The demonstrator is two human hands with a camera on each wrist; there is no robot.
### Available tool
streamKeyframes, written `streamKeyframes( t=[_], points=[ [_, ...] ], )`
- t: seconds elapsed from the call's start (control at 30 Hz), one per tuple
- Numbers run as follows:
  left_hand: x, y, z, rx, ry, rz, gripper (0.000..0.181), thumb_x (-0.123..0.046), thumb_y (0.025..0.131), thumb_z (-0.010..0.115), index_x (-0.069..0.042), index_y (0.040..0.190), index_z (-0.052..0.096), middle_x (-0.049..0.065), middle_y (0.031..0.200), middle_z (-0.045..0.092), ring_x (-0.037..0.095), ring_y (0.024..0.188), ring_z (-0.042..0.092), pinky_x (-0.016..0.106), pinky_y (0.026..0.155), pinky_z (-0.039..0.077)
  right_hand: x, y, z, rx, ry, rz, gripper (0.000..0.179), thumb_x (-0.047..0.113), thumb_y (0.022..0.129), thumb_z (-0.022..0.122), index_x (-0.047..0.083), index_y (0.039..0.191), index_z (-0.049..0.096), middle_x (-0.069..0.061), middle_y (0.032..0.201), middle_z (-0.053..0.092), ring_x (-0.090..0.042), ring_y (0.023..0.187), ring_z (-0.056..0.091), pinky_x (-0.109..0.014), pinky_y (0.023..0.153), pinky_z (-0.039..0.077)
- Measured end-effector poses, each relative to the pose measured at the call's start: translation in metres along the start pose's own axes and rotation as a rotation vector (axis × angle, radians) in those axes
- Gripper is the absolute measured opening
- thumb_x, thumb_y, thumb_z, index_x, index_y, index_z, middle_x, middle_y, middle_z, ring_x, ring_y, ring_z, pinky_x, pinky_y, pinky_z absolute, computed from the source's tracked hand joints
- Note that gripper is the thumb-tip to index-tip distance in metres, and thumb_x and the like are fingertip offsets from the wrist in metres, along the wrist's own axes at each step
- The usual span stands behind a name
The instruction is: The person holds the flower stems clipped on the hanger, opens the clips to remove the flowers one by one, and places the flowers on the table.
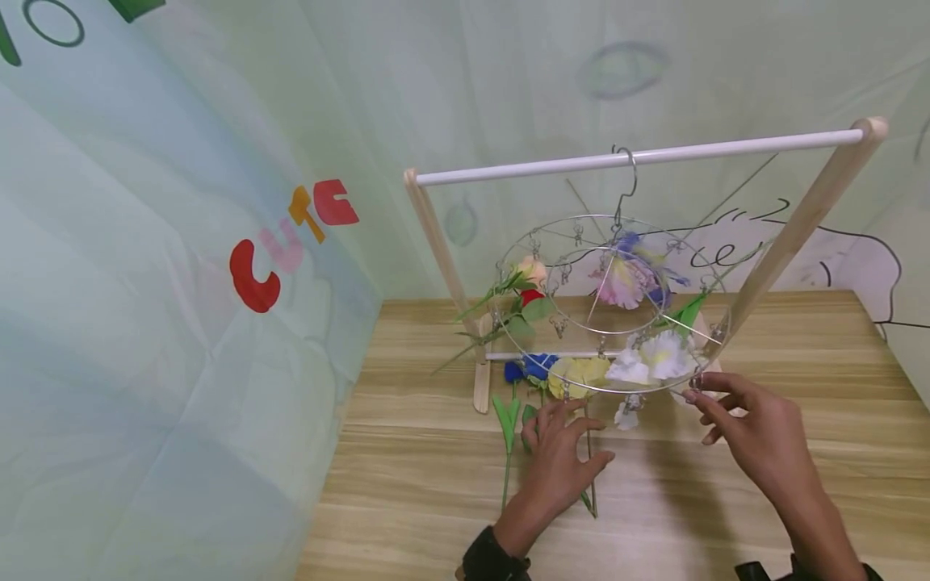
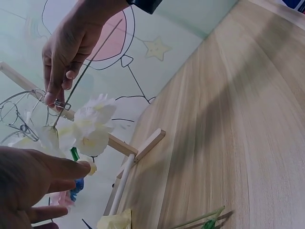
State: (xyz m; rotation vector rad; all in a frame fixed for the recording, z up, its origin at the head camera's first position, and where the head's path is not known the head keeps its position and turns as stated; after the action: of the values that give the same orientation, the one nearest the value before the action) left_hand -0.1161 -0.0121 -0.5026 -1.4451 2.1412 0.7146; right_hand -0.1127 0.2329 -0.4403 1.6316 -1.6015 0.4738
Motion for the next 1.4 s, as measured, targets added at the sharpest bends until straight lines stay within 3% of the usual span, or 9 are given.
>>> streamKeyframes(
  t=[0.2, 0.5, 0.7, 0.97, 1.2, 1.4],
  points=[
    [-0.003, 0.000, -0.002, -0.050, -0.027, 0.032, 0.030, -0.030, 0.088, 0.088, -0.022, 0.115, 0.079, 0.005, 0.148, 0.060, 0.027, 0.139, 0.042, 0.060, 0.106, 0.023, 0.003, -0.002, 0.004, 0.025, 0.011, -0.009, 0.022, 0.007, 0.095, 0.079, 0.000, 0.116, 0.076, -0.022, 0.095, 0.080, 0.004, 0.049, 0.062, -0.022, 0.045, 0.047],
    [-0.008, 0.000, -0.006, -0.115, -0.015, 0.074, 0.014, -0.035, 0.088, 0.087, -0.026, 0.097, 0.083, 0.001, 0.148, 0.060, 0.023, 0.138, 0.041, 0.056, 0.106, 0.024, 0.007, -0.004, 0.009, 0.027, -0.007, -0.033, 0.019, 0.013, 0.094, 0.081, 0.006, 0.111, 0.079, -0.016, 0.098, 0.081, 0.004, 0.048, 0.062, -0.023, 0.042, 0.039],
    [-0.013, 0.000, -0.009, -0.184, -0.027, 0.132, 0.008, -0.035, 0.086, 0.089, -0.029, 0.090, 0.085, -0.003, 0.148, 0.060, 0.024, 0.138, 0.042, 0.053, 0.104, 0.025, 0.009, -0.006, 0.013, 0.045, -0.008, -0.033, 0.016, 0.013, 0.094, 0.082, 0.007, 0.108, 0.079, -0.013, 0.091, 0.081, 0.005, 0.049, 0.061, -0.024, 0.043, 0.041],
    [-0.021, -0.001, -0.008, -0.217, -0.122, 0.175, 0.010, -0.032, 0.085, 0.089, -0.027, 0.093, 0.086, 0.001, 0.151, 0.058, 0.022, 0.143, 0.041, 0.048, 0.107, 0.027, 0.012, -0.009, 0.017, 0.069, 0.032, -0.024, 0.015, 0.013, 0.092, 0.083, 0.009, 0.106, 0.079, -0.010, 0.090, 0.082, -0.001, 0.051, 0.064, -0.023, 0.046, 0.045],
    [-0.029, 0.002, -0.006, -0.266, -0.123, 0.199, 0.017, -0.032, 0.085, 0.089, -0.027, 0.101, 0.086, 0.005, 0.149, 0.058, 0.025, 0.140, 0.042, 0.049, 0.107, 0.027, 0.014, -0.009, 0.019, 0.108, 0.049, -0.003, 0.015, 0.013, 0.094, 0.081, 0.008, 0.108, 0.079, -0.010, 0.092, 0.082, -0.002, 0.052, 0.065, -0.024, 0.049, 0.049],
    [-0.032, 0.007, -0.006, -0.287, -0.114, 0.194, 0.023, -0.031, 0.085, 0.090, -0.027, 0.107, 0.084, 0.001, 0.141, 0.061, 0.022, 0.132, 0.044, 0.044, 0.105, 0.027, 0.016, -0.010, 0.020, 0.119, 0.067, -0.019, 0.013, 0.010, 0.093, 0.081, 0.010, 0.105, 0.079, -0.007, 0.089, 0.082, -0.003, 0.051, 0.065, -0.024, 0.049, 0.049]
  ],
)
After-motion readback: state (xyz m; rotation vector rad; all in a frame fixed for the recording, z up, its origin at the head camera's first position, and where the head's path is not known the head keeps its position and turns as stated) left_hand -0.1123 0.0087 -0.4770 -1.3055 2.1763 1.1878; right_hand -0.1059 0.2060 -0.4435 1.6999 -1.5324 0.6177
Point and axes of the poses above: each hand's wrist, its own y-axis towards the middle knuckle, its own z-axis out of the palm, x = y × z, the point moved 4 cm from there along y, towards the middle knuckle
